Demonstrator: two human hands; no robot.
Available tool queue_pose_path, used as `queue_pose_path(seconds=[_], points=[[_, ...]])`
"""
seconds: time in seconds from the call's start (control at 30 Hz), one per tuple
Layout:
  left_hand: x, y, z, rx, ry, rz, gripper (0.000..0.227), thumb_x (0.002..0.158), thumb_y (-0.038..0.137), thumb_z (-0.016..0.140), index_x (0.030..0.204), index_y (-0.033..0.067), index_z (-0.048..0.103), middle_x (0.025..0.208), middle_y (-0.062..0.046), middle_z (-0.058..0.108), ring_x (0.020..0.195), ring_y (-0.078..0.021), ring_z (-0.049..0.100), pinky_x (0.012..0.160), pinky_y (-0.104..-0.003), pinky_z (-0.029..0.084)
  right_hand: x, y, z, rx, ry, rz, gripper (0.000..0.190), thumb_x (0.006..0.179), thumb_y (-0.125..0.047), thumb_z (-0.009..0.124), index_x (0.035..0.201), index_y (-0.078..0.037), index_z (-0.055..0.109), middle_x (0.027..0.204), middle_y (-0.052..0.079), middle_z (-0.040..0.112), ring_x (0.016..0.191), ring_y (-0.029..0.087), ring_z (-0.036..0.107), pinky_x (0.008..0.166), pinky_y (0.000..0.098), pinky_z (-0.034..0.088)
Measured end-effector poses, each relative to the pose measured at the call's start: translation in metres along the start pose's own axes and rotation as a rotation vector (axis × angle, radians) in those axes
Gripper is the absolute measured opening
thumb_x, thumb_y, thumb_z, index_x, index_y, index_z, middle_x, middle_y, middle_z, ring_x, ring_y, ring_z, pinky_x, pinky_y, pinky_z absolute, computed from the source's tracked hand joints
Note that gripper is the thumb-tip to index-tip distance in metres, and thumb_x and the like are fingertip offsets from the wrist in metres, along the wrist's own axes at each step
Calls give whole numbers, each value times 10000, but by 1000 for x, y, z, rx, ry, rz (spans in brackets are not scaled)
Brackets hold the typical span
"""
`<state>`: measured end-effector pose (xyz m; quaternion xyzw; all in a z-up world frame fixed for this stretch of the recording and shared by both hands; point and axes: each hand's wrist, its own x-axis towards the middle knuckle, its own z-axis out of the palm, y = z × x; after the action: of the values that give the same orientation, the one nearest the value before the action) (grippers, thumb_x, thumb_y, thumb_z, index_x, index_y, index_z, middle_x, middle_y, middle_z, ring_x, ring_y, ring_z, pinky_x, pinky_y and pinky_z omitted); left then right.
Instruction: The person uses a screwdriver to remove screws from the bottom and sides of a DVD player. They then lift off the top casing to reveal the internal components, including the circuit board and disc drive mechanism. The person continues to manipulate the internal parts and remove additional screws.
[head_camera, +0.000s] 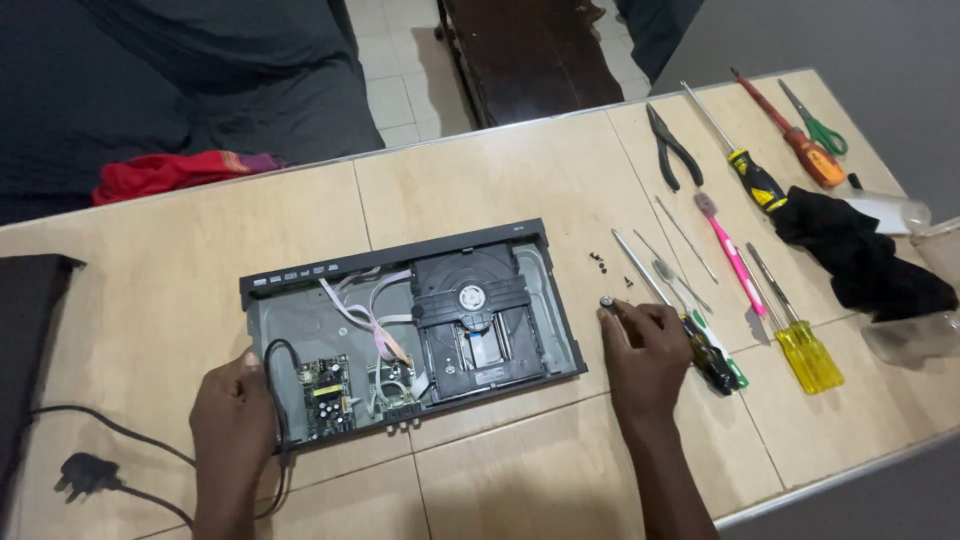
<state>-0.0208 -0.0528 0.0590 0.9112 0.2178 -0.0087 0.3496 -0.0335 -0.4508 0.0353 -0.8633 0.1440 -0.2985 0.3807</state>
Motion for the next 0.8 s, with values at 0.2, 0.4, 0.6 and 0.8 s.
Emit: queue_pose_path(seconds=[0.2, 0.4, 0.6, 0.8], points=[[-13, 18, -7, -140, -1, -181, 490, 1077, 372, 387, 1327, 72, 683, 1339, -189, 618, 1245, -366, 574, 1015, -484, 440, 2, -12, -5, -17, -53, 77, 203, 920, -16, 753, 1120, 13, 774, 1040, 113, 628, 889, 208, 632, 756, 304, 591], [-31, -7, 20, -13, 308, 209, 627, 1019, 426, 511, 1463, -10, 590, 1402, -294, 503, 1337, -425, 442, 1118, -543, 359, 0, -7, -8, 66, -2, 182, 62, 867, 25, 761, 910, -20, 763, 876, 69, 701, 835, 167, 649, 740, 302, 551], [-81, 73, 8, -189, 418, 325, 372, 962, 132, 643, 1318, 28, 670, 1458, -194, 438, 1402, -359, 329, 1109, -561, 460, 3, -29, -16, 156, -29, 392, 45, 896, -24, 711, 914, -40, 748, 790, 36, 672, 658, 109, 538, 565, 261, 448], [-82, 72, 21, -280, 130, 453, 265, 956, 214, 615, 1188, 113, 696, 1206, -113, 706, 1139, -253, 654, 1003, -434, 544, -22, -5, -35, 580, -172, 591, 291, 866, 20, 732, 1154, 36, 697, 991, 156, 718, 914, 216, 678, 873, 311, 585]])
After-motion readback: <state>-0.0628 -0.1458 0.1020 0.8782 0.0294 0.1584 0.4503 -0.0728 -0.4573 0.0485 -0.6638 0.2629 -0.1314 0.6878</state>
